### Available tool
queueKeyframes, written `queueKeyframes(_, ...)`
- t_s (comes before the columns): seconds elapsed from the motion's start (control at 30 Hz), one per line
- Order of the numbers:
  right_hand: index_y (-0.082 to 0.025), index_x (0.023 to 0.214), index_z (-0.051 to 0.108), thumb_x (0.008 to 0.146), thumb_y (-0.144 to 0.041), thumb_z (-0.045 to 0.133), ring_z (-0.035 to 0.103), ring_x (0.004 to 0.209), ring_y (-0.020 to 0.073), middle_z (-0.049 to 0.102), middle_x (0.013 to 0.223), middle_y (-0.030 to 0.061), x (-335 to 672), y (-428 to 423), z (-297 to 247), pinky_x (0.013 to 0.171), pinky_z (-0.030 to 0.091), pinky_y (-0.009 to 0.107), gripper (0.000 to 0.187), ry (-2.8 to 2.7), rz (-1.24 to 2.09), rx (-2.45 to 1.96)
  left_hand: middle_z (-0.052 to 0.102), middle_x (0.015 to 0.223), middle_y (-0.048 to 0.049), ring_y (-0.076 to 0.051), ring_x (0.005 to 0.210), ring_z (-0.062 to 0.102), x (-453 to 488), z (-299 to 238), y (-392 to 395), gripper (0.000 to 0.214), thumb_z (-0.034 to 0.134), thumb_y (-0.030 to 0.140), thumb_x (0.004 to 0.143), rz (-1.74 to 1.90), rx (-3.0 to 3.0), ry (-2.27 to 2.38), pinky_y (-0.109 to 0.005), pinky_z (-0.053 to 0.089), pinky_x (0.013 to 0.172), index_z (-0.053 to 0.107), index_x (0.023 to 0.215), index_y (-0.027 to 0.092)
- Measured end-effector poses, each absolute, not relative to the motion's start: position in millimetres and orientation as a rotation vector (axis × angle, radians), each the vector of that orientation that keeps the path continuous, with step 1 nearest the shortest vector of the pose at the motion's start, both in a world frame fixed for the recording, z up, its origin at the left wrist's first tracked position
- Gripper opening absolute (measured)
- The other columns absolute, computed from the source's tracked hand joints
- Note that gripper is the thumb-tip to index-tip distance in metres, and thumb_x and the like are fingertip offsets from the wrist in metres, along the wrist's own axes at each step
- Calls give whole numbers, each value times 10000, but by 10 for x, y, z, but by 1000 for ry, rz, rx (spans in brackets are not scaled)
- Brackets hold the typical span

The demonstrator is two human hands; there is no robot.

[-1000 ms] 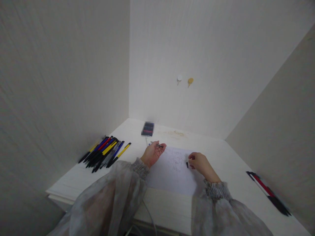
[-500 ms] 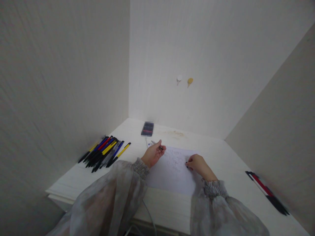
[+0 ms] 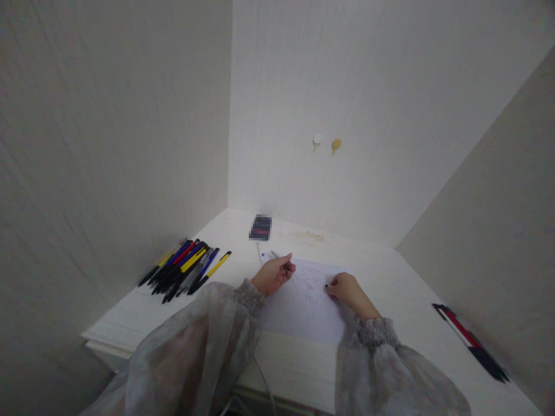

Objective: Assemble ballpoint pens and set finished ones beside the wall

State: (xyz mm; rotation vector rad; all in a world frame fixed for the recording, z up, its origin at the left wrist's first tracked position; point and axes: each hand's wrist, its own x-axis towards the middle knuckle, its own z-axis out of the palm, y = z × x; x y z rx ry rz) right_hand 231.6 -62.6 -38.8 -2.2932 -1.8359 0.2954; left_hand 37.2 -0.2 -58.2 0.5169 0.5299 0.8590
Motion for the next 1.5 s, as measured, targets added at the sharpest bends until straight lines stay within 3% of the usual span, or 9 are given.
queueKeyframes(0.37,-152,584,579,628,-224,526,457,517,98,527,530,-22,1951,-702,-360,542,353,218,100,-1564,920,-1391,554,583,-2,-41,503,507,380,-534,-135,166,566,236,728,611,816,495,-129,359,455,565,844,116)
queueKeyframes(0.63,-136,632,646,627,-257,593,467,549,95,594,603,8,1870,-700,-443,558,354,226,132,-1332,1218,-1215,535,590,24,-21,488,468,392,-519,-162,125,623,201,659,534,913,471,-132,309,454,565,723,110)
queueKeyframes(0.77,-146,673,667,607,-296,649,524,630,116,628,673,27,1859,-706,-412,657,393,252,165,-1146,1325,-1120,528,562,25,-23,467,454,385,-529,-137,115,606,208,676,598,901,476,-135,303,432,551,672,108)
queueKeyframes(0.97,-186,792,674,551,-241,702,565,731,131,659,781,24,1891,-708,-397,791,387,283,248,-1038,1317,-1078,540,593,19,-19,496,475,357,-544,-62,99,600,185,689,771,759,418,-120,330,444,549,676,102)
queueKeyframes(1.5,-171,741,668,554,-286,675,547,693,139,644,745,24,1832,-716,-420,730,403,284,220,-1251,1160,-1176,537,607,20,-24,507,482,372,-514,-99,120,610,197,682,742,790,410,-121,342,460,522,686,116)
